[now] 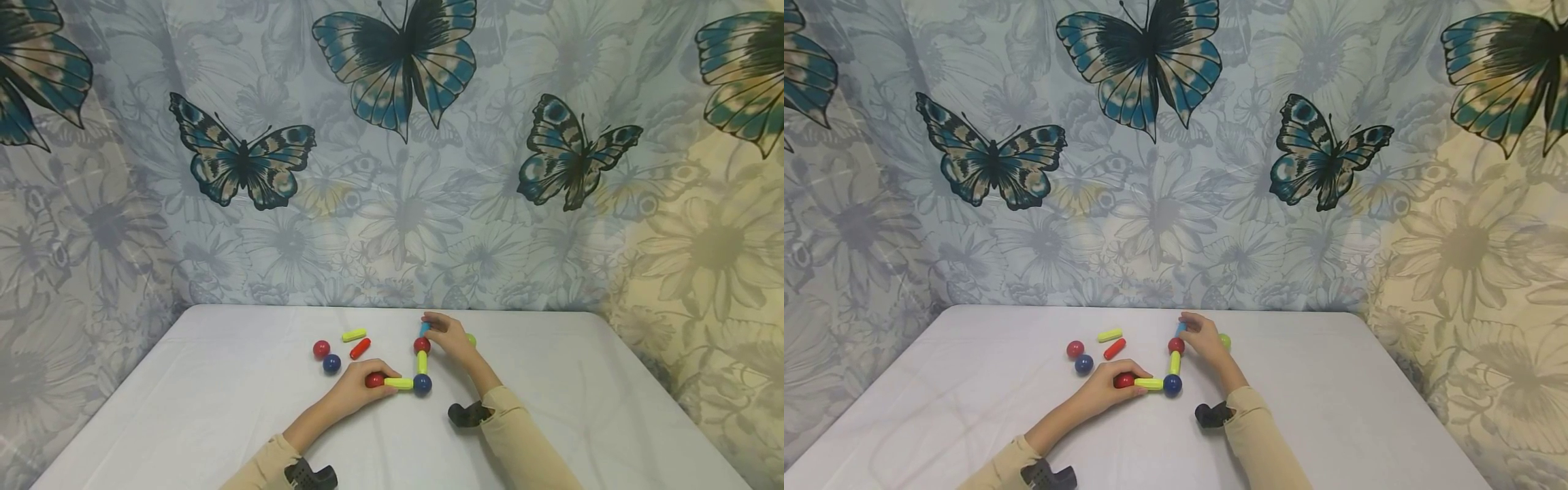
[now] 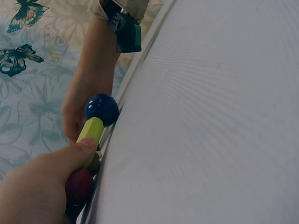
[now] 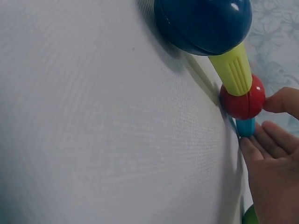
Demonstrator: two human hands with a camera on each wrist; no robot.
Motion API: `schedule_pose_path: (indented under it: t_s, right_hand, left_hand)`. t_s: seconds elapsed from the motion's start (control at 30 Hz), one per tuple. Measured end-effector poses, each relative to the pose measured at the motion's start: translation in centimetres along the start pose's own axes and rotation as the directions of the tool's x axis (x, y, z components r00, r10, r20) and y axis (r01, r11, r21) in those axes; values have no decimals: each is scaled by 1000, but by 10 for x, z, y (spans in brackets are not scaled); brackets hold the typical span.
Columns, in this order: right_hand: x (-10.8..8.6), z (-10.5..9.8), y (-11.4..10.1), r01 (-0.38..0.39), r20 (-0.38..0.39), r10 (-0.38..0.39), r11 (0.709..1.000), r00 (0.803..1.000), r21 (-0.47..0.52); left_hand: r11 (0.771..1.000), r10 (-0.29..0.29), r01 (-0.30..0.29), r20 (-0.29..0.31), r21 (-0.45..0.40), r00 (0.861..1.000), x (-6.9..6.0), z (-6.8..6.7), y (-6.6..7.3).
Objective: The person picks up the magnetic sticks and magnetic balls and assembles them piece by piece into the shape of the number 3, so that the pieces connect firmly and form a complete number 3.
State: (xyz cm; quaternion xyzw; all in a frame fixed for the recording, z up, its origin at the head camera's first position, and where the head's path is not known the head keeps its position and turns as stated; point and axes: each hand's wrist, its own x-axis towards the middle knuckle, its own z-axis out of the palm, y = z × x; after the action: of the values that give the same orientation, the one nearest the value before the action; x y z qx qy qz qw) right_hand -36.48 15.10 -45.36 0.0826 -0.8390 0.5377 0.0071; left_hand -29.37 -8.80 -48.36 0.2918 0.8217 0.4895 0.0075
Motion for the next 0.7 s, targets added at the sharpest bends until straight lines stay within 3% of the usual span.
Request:
schedule_pose_path:
  t_s: [0.33, 0.7]
  right_hand:
    - [-1, -1, 1, 12, -33, -11, 999, 999, 31]
    - [-2, 1, -4, 37, -20, -36, 996, 999, 77]
  left_hand:
    - [1000, 3, -3, 1, -5, 1000, 0, 0, 0]
    - [1000, -13, 13, 10, 8, 1000, -1, -1, 4]
